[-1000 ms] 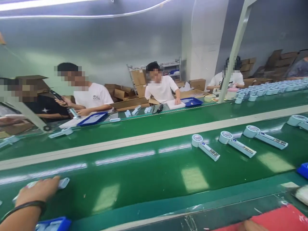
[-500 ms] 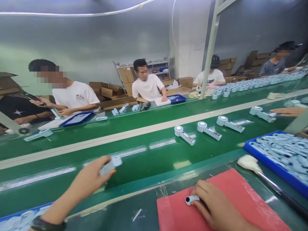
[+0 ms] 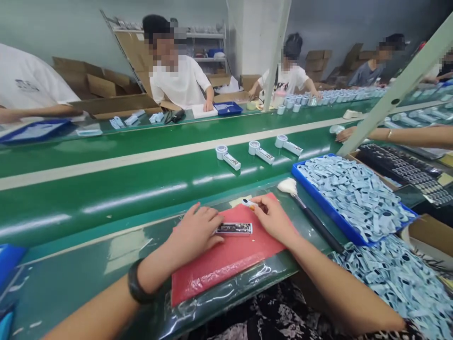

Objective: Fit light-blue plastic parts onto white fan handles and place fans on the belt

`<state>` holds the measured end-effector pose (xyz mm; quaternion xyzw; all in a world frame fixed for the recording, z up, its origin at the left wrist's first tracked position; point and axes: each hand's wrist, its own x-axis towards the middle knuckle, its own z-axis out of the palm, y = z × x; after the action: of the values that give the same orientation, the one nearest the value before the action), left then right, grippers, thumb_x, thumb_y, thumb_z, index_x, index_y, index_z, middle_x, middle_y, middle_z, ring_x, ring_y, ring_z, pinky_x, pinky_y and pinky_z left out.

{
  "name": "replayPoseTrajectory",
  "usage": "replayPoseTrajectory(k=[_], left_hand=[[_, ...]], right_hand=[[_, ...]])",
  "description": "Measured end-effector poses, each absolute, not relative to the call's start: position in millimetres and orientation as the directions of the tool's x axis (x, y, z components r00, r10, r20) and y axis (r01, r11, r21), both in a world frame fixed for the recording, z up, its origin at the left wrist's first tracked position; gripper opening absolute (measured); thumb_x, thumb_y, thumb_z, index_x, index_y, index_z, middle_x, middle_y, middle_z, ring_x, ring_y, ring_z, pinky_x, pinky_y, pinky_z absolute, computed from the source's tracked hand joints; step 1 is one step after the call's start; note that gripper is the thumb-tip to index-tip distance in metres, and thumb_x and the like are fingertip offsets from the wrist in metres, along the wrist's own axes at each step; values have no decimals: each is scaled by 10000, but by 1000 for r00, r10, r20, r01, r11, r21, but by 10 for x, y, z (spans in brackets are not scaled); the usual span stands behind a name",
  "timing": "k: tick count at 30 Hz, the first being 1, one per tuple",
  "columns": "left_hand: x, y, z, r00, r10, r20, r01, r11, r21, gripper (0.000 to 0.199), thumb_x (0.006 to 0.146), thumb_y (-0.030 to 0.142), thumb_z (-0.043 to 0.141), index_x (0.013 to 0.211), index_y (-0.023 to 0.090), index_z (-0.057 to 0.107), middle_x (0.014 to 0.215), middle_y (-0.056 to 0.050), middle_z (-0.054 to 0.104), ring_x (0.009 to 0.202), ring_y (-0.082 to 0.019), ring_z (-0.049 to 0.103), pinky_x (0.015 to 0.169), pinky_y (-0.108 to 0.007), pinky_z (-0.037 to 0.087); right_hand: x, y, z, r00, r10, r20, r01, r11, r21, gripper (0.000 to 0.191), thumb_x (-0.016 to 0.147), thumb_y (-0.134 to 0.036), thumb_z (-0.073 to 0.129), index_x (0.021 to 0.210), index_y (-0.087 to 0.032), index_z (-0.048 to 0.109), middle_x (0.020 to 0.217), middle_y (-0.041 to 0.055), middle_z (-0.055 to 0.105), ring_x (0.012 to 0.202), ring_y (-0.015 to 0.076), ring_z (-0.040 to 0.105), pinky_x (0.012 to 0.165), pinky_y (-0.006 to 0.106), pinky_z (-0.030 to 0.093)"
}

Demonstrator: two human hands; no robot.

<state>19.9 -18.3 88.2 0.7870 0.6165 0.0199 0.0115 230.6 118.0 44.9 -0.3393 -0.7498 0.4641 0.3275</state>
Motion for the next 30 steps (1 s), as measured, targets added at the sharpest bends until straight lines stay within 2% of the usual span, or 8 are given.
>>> replayPoseTrajectory(k=[5,9,13,16,19,23,27,30], left_hand=[[86,-266,764,197,978,63,957,-206,205,304,1000,412,532,1180,173,585,1140,-101,612,1022,-269,555,914,-445,488],[138,-258,690,206,966,154,936,-240,257,333,1015,454,488,1164,172,585,1149,-109,619,1082,-284,529,969,-486,459],[141,-269,677,234,939,252,871,-318,375,277,1020,380,494,1226,208,559,1240,-89,627,1237,-273,501,1092,-528,375],[175,-266,670,182,951,248,850,-279,446,195,1029,287,442,1106,213,605,1120,-64,657,1110,-247,558,1027,-512,412],[221,-252,675,116,969,216,840,-212,500,185,1017,259,454,1014,200,630,1020,-61,651,992,-235,561,899,-444,469],[246,-283,737,133,968,213,837,-224,499,187,1009,228,466,999,205,651,991,-53,652,970,-228,564,851,-408,486],[300,-405,769,217,948,233,858,-299,417,164,1006,291,516,1021,207,656,1052,-56,668,1003,-235,594,868,-414,510],[392,-488,720,185,953,242,912,-258,320,217,1008,311,505,1137,187,628,1135,-82,683,1104,-281,603,969,-504,498]], right_hand=[[2305,920,652,-684,707,181,275,479,-834,181,947,-259,547,1085,-221,657,941,26,695,768,166,624,691,308,470],[2133,705,774,-831,520,199,361,775,-519,142,960,-228,548,1019,-166,662,983,84,677,865,224,630,740,351,483],[2069,614,827,-860,492,133,439,848,-297,173,979,-217,529,1020,-134,675,973,117,661,869,259,626,761,400,502],[2110,642,823,-849,498,175,414,834,-363,159,985,-247,563,1014,-171,700,975,93,654,884,251,621,788,410,502],[2143,716,728,-799,559,220,344,726,-595,94,966,-231,613,942,-208,701,995,55,651,930,216,619,805,365,503],[2161,804,554,-800,593,84,226,429,-875,72,958,-232,627,1014,-220,671,1023,25,705,981,177,657,865,327,529],[2219,796,555,-874,487,1,277,498,-822,436,915,-345,704,1319,-218,600,1279,90,669,1151,242,625,1017,424,490],[2248,733,618,-909,417,10,299,670,-679,361,957,-324,649,1301,-216,641,1180,85,687,1104,256,613,1007,446,470]])
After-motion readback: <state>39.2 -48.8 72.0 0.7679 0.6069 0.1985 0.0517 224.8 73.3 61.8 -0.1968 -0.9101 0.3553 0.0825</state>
